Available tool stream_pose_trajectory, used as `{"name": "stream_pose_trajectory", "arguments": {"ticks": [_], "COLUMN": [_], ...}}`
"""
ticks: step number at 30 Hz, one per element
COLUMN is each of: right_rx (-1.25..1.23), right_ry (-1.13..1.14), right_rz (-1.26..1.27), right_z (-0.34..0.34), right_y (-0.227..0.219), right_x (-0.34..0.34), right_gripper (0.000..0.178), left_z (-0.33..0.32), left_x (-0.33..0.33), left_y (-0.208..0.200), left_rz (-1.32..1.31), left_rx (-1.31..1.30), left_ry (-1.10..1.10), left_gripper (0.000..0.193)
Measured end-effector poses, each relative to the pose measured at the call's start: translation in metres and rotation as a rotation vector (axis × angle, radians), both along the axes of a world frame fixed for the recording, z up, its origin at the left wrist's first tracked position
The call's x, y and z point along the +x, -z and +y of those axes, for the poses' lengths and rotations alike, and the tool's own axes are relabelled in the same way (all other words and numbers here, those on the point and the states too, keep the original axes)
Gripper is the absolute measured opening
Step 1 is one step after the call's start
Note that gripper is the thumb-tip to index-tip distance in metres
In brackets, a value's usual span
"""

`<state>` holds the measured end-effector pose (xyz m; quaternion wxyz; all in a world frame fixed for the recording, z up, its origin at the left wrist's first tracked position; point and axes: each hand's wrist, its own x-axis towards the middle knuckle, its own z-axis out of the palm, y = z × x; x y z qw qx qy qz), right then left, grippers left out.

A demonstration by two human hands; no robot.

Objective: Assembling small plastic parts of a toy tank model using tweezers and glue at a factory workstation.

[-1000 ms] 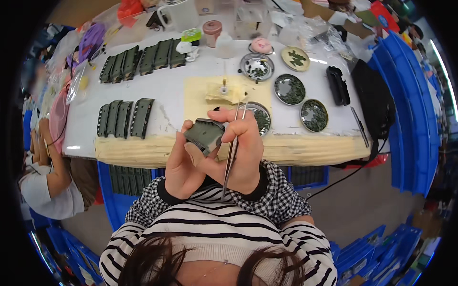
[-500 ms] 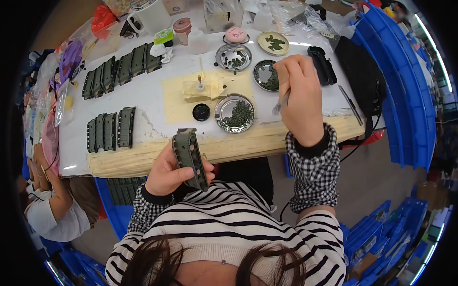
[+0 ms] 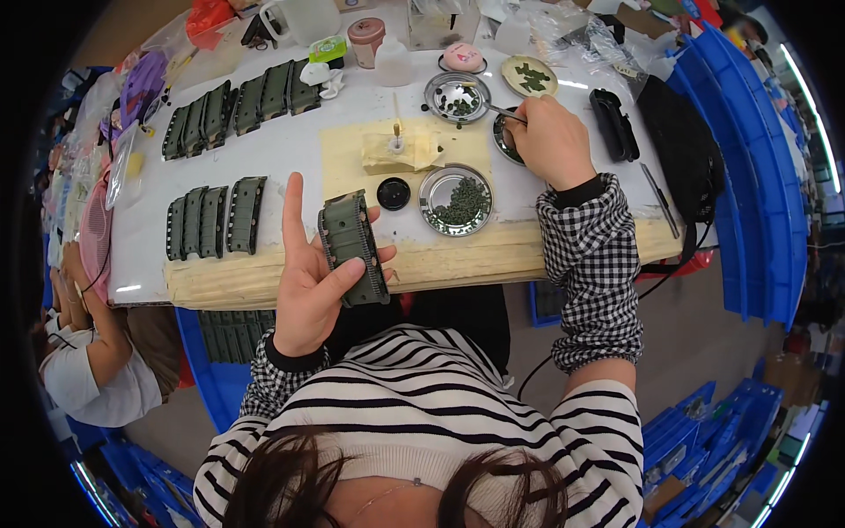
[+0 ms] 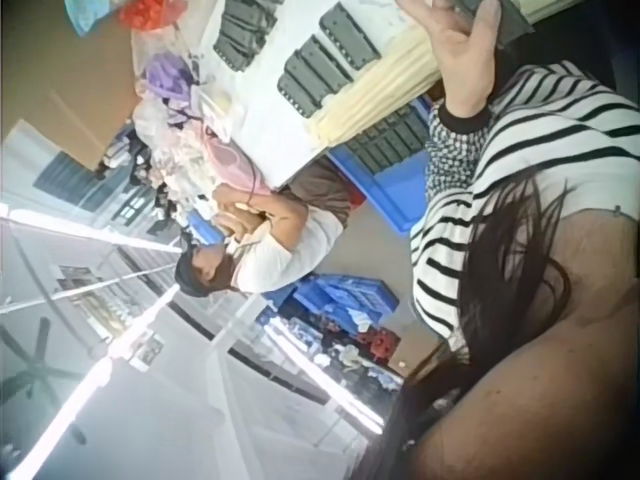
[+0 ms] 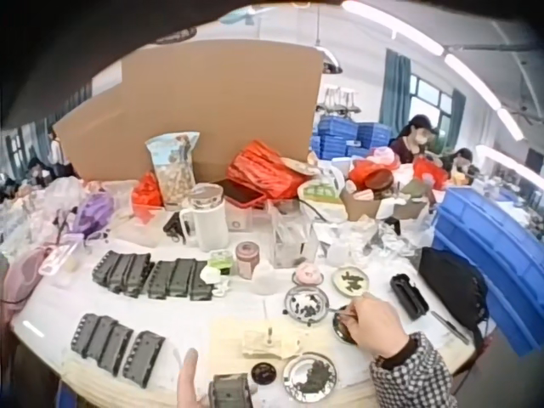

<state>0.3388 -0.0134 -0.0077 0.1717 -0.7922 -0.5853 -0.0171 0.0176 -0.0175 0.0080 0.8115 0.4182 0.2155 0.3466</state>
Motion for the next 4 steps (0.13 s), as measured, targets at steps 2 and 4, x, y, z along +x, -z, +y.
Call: {"name": "stream_pose_trajectory", "arguments": {"ticks": [2,4], "right_rx": [-0.027,-0.078], "right_ry": [-0.007,-0.012], "right_rz": [0.013,0.002], "right_z": [0.0,0.002], "right_y": [-0.0032,-0.0019], "right_x": [-0.002,-0.0005], "right_gripper": [0.02,0.021], "left_z": [0.0001,0.0009], "left_x": [-0.0016,-0.0041], "left_y": [-0.0005,0.004], "left_rz": [0.006,0.031], "left_rx": [0.034,0.034], "left_ry": [-0.006,0.009], "left_gripper": [0.083,0.082]}}
